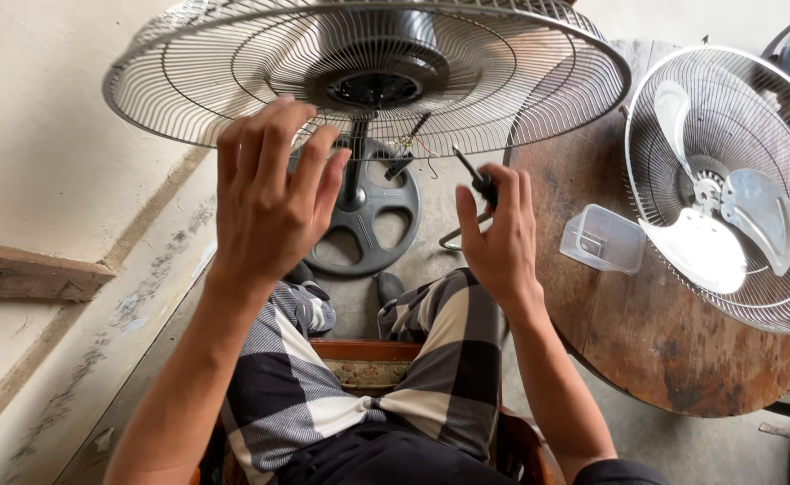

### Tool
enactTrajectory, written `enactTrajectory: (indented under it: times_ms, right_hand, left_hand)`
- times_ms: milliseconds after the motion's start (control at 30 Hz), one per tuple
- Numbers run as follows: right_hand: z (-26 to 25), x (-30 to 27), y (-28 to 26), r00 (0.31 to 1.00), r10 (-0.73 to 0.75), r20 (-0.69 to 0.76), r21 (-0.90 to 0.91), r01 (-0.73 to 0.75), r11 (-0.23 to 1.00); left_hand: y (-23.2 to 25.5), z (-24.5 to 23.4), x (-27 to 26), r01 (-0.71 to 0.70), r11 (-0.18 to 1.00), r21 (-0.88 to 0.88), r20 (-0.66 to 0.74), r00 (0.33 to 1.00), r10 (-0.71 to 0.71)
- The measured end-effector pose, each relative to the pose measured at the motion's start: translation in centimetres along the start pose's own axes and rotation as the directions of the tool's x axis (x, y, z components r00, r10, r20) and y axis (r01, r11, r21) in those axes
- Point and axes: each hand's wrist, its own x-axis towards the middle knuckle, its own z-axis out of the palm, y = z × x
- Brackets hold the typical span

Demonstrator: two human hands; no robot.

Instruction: The person removes the front wire cage of a standing electric fan, then detaches the fan blades from the motor shaft. The removed parts are placed on a nearby wooden table. A screwdriver is used to loosen the central retaining nut.

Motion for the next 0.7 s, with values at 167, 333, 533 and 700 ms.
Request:
enactTrajectory:
  times_ms: [167, 333, 533, 700]
  right_hand:
    - [2.8, 5.7, 1.6, 0.968, -0.213, -0.13, -0.178, 0.189, 0.966]
    - [4.6, 10.0, 3.7, 0.918, -0.324, -0.229, -0.272, 0.259, 0.927]
    - [5.0, 12.0, 5.2, 0.892, -0.387, -0.234, -0.302, 0.312, 0.901]
    - [5.1, 13.8, 5.9, 0.891, -0.407, -0.202, -0.294, 0.342, 0.893]
  left_hand:
    - [-4.1, 3.3, 1.7, -0.137, 0.986, 0.094, -0.023, 0.99, 0.14]
    - [-6.3, 6.8, 2.1, -0.262, 0.931, 0.253, 0.079, 0.965, 0.25]
    - [-7.3, 9.3, 2.8, -0.241, 0.876, 0.418, 0.026, 0.967, 0.253]
    - [-7.8, 10.4, 3.9, -0.199, 0.851, 0.486, -0.081, 0.959, 0.271]
